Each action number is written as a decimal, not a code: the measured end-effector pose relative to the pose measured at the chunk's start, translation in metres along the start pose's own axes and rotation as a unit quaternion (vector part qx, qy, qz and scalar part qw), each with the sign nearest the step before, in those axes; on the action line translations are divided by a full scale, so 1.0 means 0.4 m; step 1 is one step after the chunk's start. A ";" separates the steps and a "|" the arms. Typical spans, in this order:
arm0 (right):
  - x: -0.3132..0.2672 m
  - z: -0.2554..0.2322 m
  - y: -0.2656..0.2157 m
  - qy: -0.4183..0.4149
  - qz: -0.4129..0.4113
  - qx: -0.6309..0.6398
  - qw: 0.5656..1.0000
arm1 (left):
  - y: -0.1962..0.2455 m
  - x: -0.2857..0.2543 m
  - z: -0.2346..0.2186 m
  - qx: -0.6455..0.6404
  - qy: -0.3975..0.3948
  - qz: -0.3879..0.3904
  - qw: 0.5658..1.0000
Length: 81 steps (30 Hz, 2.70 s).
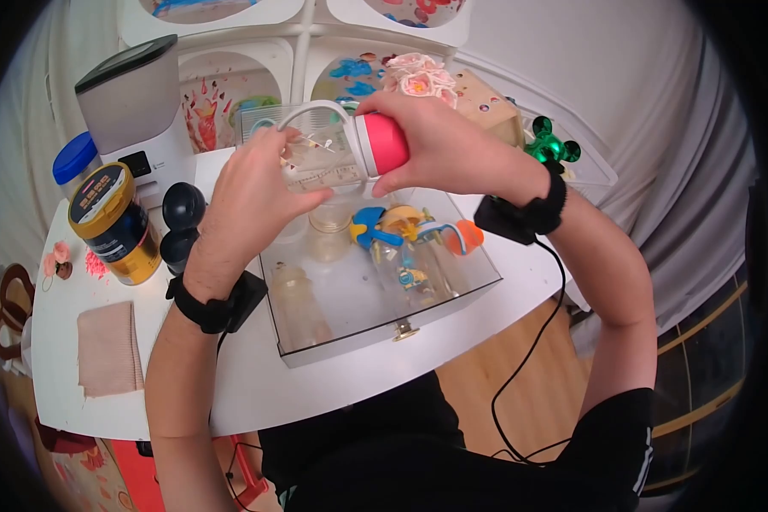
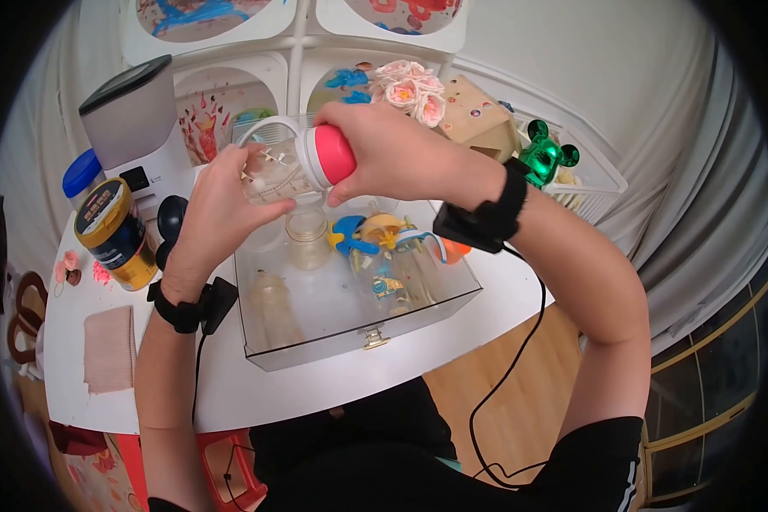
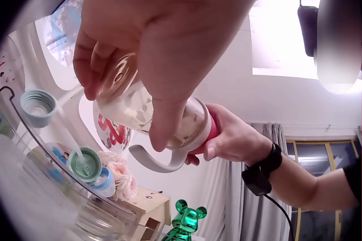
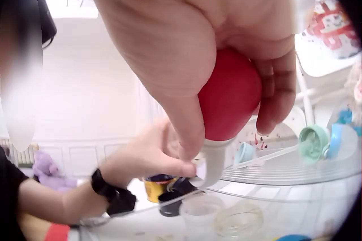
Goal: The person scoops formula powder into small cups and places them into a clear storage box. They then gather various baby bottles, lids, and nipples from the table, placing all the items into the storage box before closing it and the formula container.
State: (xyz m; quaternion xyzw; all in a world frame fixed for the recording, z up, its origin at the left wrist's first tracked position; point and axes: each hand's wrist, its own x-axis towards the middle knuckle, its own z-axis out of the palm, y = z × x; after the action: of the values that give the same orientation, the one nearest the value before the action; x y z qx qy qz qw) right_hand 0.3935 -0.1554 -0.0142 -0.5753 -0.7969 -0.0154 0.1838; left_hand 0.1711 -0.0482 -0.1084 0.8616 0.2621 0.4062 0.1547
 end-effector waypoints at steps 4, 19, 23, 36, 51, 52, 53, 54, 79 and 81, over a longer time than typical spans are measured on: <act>0.020 0.037 0.001 -0.059 0.043 -0.127 0.989 | -0.001 -0.003 -0.004 0.068 -0.001 0.009 0.998; -0.031 -0.068 0.141 0.085 -0.013 -0.208 0.974 | -0.085 0.013 -0.159 0.115 0.057 -0.101 0.987; -0.024 -0.064 0.188 0.044 0.136 -0.146 0.979 | -0.122 0.028 -0.167 -0.047 0.124 -0.115 0.985; 0.139 0.198 0.196 0.009 0.064 -0.106 0.992 | -0.096 0.022 -0.159 -0.045 0.137 -0.093 0.985; 0.134 0.229 0.195 0.055 0.103 -0.160 0.980 | -0.078 0.019 -0.147 -0.012 0.119 -0.120 0.985; 0.131 0.222 0.192 0.056 0.106 -0.160 0.980 | -0.076 0.018 -0.147 -0.014 0.116 -0.122 0.986; 0.129 0.215 0.188 0.057 0.109 -0.160 0.979 | -0.075 0.017 -0.146 -0.016 0.112 -0.124 0.986; 0.126 0.207 0.184 0.068 0.106 -0.171 0.977 | -0.074 0.017 -0.145 -0.018 0.108 -0.126 0.986; 0.102 0.068 -0.013 -0.142 0.039 0.020 0.989 | -0.001 -0.011 -0.096 0.090 0.016 0.018 0.996; 0.098 0.067 -0.008 -0.147 0.040 0.007 0.988 | -0.001 -0.011 -0.092 0.090 0.012 0.014 0.996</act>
State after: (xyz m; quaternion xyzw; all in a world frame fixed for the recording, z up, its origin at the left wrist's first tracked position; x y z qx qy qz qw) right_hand 0.3723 -0.1144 -0.0264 -0.6013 -0.7918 0.0819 0.0691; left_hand 0.1398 -0.0483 -0.0886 0.8707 0.2873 0.3934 0.0674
